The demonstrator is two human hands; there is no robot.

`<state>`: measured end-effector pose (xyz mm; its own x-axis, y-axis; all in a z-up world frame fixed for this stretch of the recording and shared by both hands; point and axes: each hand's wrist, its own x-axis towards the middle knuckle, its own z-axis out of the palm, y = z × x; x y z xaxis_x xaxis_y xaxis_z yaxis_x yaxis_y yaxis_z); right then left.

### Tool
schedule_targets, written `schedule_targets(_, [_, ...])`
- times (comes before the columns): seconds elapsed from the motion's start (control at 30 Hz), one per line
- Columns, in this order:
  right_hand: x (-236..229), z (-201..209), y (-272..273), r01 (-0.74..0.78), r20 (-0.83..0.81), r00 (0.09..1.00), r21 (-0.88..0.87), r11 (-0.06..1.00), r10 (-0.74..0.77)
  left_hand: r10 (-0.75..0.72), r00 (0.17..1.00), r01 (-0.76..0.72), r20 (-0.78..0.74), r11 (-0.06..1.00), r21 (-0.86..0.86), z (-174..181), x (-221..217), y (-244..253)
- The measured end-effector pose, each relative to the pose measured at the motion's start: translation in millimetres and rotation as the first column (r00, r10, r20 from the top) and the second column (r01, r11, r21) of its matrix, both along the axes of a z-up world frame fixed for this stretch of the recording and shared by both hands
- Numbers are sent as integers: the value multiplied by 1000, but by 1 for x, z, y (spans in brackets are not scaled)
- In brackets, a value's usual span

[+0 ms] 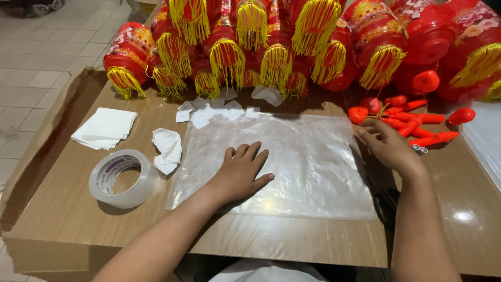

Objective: Cleaning a red decorative lantern with a tissue and then assembling a plastic handle and connector onto it.

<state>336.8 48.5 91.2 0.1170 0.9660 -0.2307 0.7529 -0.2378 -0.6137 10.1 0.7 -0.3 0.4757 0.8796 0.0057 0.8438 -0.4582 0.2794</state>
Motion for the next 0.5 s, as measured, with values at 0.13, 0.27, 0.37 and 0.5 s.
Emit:
schedule_targets(0.13, [-24,-1,-8,-294,-63,955,-58,954,290,28,999,-27,24,999,-37,4,6,-2])
schedule_targets(0.27, [-24,-43,5,-517,186,848,80,852,497,21,996,-24,85,999,34,7,4,1])
schedule_targets(0.37, [-30,-34,-1,-497,258,844,48,866,470,55,988,-63,148,997,46,14,6,-1])
schedule_targets(0.5, [-48,0,-7,-255,-41,963,175,951,265,10,951,-74,309,978,196,15,6,-3])
